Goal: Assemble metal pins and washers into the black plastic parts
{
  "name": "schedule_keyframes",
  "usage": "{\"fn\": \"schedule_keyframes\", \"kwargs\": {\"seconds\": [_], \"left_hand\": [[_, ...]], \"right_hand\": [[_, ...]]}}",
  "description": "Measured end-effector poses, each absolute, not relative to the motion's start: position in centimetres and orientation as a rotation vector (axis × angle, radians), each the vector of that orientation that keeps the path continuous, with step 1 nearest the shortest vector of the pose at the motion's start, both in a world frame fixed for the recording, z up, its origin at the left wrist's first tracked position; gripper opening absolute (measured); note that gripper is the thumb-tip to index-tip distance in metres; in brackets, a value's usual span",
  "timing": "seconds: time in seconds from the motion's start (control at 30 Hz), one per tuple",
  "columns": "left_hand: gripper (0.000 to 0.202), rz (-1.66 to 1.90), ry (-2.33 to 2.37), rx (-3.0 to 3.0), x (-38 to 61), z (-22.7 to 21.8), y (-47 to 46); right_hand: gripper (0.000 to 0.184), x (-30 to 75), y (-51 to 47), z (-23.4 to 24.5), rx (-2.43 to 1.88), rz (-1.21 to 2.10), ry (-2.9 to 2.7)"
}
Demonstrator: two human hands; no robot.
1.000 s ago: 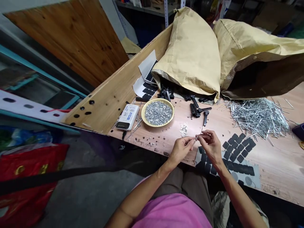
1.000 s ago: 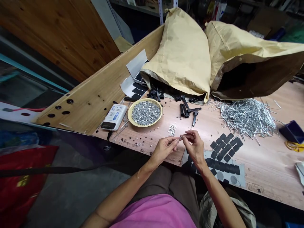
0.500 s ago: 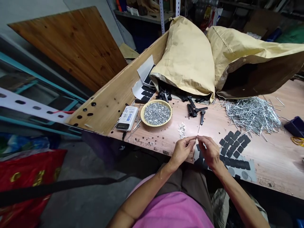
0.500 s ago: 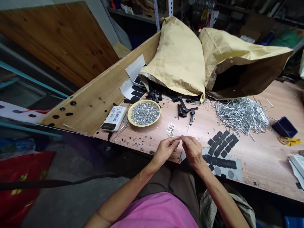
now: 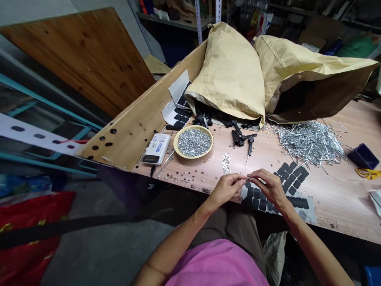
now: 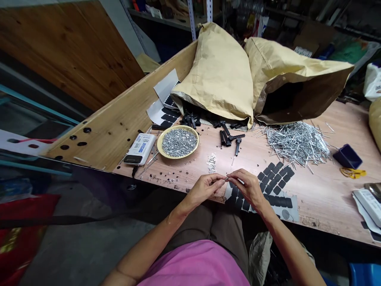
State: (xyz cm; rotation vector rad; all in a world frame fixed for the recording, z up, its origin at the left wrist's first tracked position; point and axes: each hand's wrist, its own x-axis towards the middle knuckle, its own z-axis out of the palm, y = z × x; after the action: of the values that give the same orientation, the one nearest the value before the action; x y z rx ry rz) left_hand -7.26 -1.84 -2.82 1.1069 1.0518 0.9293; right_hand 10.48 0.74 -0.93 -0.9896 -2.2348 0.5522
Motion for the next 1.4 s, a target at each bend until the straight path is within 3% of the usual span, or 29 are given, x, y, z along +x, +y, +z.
{"fn": "schedule_keyframes", "kwargs": {"seconds": [0.27,0.47,0.57,0.7,0.83,0.97,1.03,1.13,1.27,1.4], "left_hand": [[0.019,0.959,1.104,1.558,-7.2,-2.7,-2.0],[0.019,1.047,1.109,1.733,-5.5,-3.5,-2.7],[0.017,1.044,1.105,1.697,-4.7,-3.2,-2.8],[0.017,1.033,1.086,1.275,-3.2,-2.8,-2.1],[0.029,1.163,0.934,0.778,-0.7,-2.8,-1.4],[0.032,1.125,0.992,0.778,2.1,-3.3,-0.8],[0.023,1.084,1.080,0.950,2.8,-3.7,-0.1],[0.014,0.931,1.379,1.303,2.5,-4.2,2.2],[0.032,0.649,1.871,1.600,1.4,-4.6,6.3],[0.046,0.421,2.091,1.764,1.6,-5.2,9.1]], "right_hand": [[0.024,10.8,0.4,-0.4,-0.835,0.260,-2.504],[0.041,11.1,0.1,-1.5,-0.945,0.001,-2.503],[0.055,11.4,-0.1,-2.2,-1.237,0.184,-2.353],[0.066,12.9,-0.3,-2.4,-1.639,0.741,-1.949],[0.052,13.7,-1.6,-2.7,-1.489,1.107,-1.601],[0.040,14.0,-3.1,-4.0,-1.376,1.226,-1.415],[0.036,15.5,-3.1,-4.7,-1.440,1.135,-1.408],[0.033,20.4,-2.0,-5.5,-1.648,0.637,-1.508],[0.033,28.3,-0.1,-6.9,-1.881,-0.079,-1.624],[0.031,32.3,1.2,-8.5,-1.932,-0.293,-1.797]]}}
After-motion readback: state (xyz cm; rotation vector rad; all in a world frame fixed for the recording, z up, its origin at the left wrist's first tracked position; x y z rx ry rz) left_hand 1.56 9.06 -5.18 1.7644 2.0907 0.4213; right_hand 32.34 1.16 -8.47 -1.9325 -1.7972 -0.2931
